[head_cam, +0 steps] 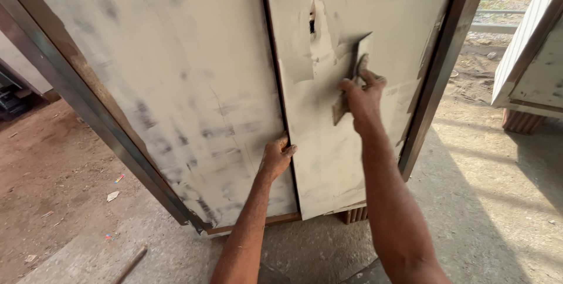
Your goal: The person applies wall putty to the surfaces of cabinet panels using a small trowel, smoothing the paste over worn and patched areas. They scoop more putty from a box on the floor, carry it on the trowel, and spread it across different panels of the furniture.
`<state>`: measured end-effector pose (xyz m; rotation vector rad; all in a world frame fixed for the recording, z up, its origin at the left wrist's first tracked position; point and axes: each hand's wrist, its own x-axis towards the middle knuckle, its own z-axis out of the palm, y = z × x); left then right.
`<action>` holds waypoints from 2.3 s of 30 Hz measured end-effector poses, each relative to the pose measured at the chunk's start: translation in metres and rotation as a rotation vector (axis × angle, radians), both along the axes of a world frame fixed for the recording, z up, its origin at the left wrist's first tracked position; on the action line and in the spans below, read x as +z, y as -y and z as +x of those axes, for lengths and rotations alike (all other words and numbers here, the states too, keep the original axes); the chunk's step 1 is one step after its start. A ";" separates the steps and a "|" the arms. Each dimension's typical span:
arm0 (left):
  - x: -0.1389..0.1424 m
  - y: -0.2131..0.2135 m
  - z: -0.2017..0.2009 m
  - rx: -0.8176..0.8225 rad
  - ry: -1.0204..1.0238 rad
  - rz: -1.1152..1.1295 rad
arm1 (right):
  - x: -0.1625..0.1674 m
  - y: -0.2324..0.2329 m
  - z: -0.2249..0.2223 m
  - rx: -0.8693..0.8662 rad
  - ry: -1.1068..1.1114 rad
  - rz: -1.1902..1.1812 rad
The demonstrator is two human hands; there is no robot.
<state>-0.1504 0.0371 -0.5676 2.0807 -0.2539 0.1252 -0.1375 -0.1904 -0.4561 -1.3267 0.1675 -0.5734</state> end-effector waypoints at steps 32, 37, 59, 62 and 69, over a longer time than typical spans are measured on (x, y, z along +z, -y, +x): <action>-0.008 0.007 -0.006 0.028 0.221 -0.031 | -0.088 0.052 -0.056 0.125 -0.237 0.063; 0.002 0.006 -0.003 0.007 0.106 -0.125 | -0.029 0.131 -0.031 -0.032 0.083 -0.029; 0.006 0.009 -0.009 0.063 0.048 0.025 | 0.015 -0.106 -0.041 0.069 -0.054 -0.072; 0.008 0.008 -0.010 0.143 0.049 0.153 | 0.017 -0.128 -0.050 0.227 -0.081 -0.174; -0.012 0.012 -0.013 0.130 0.231 -0.028 | -0.043 -0.046 -0.109 0.417 0.088 -0.055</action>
